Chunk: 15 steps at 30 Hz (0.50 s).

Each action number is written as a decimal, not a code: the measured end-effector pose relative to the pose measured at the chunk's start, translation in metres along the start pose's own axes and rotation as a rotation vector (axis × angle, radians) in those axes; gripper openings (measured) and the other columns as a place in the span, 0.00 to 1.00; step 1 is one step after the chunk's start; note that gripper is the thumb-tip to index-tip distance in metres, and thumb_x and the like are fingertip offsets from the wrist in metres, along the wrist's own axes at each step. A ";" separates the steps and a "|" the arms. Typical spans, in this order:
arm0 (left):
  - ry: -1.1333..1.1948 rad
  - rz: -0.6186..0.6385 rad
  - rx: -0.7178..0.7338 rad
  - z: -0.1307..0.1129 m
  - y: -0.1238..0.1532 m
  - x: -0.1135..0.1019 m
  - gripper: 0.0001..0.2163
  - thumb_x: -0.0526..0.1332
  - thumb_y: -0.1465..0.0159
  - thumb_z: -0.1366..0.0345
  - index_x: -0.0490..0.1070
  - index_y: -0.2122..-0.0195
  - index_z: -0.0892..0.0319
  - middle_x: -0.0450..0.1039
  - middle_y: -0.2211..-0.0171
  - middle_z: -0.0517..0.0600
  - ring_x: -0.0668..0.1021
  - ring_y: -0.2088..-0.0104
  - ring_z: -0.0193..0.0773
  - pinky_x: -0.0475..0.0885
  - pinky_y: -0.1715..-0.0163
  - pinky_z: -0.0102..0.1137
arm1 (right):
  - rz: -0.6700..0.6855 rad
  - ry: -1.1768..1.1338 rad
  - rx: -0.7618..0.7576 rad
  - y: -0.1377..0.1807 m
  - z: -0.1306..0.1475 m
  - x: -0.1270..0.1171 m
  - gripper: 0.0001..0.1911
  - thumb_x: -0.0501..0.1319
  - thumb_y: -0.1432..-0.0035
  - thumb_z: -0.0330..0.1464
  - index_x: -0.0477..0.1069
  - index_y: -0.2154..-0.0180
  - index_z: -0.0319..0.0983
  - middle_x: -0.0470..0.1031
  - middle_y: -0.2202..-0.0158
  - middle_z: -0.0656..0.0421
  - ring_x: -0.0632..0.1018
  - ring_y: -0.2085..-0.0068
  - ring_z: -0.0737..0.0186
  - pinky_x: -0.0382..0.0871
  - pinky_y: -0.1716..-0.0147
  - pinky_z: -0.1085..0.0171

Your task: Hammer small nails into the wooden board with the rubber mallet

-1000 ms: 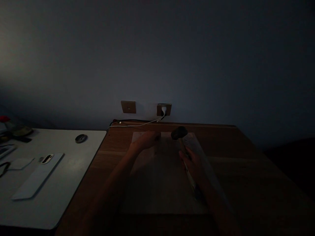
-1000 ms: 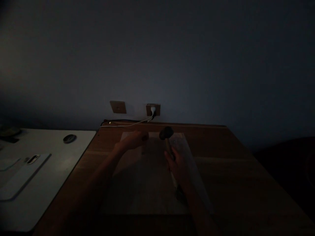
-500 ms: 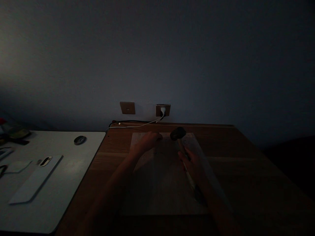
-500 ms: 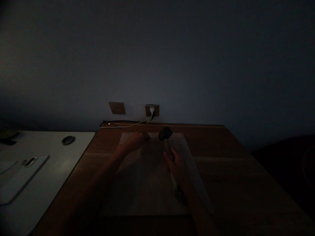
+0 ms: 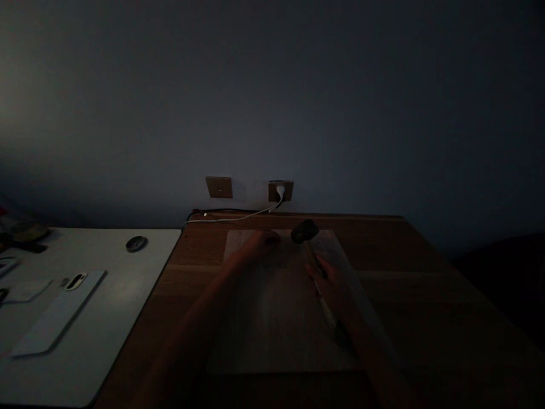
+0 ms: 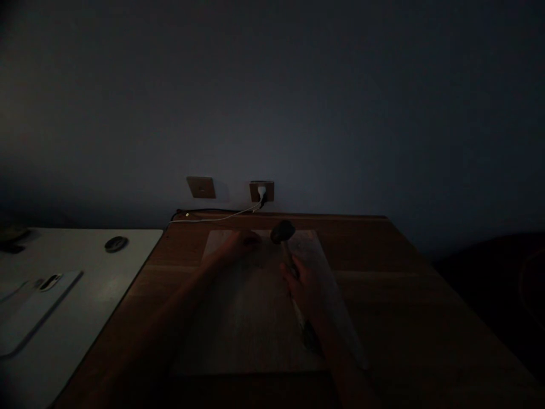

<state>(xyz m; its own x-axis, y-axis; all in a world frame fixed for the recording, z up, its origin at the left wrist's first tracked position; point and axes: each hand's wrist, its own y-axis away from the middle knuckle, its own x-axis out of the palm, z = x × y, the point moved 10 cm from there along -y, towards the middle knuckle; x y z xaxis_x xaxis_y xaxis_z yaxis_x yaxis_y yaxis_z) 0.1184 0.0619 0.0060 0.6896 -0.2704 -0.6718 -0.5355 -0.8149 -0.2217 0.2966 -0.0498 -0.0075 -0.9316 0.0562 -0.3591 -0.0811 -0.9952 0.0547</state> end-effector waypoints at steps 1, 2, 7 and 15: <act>0.026 -0.011 -0.006 0.002 0.000 -0.001 0.12 0.62 0.42 0.76 0.81 0.59 0.61 0.83 0.60 0.52 0.82 0.61 0.39 0.75 0.57 0.32 | 0.016 0.006 -0.005 0.000 0.002 0.003 0.19 0.58 0.39 0.48 0.70 0.60 0.39 0.66 0.78 0.65 0.67 0.81 0.66 0.61 0.82 0.66; 0.048 -0.016 -0.010 0.004 0.000 -0.001 0.11 0.62 0.42 0.76 0.81 0.60 0.62 0.83 0.61 0.52 0.82 0.62 0.39 0.75 0.57 0.32 | 0.036 0.022 -0.009 -0.001 0.003 0.006 0.19 0.58 0.39 0.48 0.71 0.58 0.39 0.66 0.79 0.66 0.68 0.81 0.66 0.61 0.82 0.66; 0.072 -0.020 -0.031 0.009 0.001 0.000 0.12 0.62 0.44 0.77 0.81 0.60 0.62 0.82 0.62 0.51 0.81 0.63 0.38 0.75 0.59 0.31 | 0.115 0.106 -0.062 -0.004 0.025 0.024 0.18 0.57 0.39 0.46 0.72 0.58 0.39 0.69 0.78 0.65 0.69 0.81 0.66 0.61 0.81 0.66; 0.173 -0.073 -0.080 0.014 0.003 -0.005 0.22 0.64 0.45 0.77 0.73 0.47 0.63 0.81 0.60 0.52 0.82 0.62 0.38 0.76 0.61 0.30 | 0.064 0.073 -0.057 -0.008 0.030 0.030 0.15 0.56 0.38 0.46 0.69 0.62 0.40 0.69 0.78 0.64 0.69 0.81 0.66 0.61 0.82 0.66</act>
<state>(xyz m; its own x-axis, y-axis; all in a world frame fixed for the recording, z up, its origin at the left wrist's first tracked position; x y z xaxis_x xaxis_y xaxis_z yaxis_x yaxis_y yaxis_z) 0.1062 0.0678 -0.0007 0.8024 -0.2874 -0.5229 -0.4454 -0.8717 -0.2044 0.2592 -0.0381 0.0090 -0.9058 -0.0120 -0.4234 0.0002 -0.9996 0.0279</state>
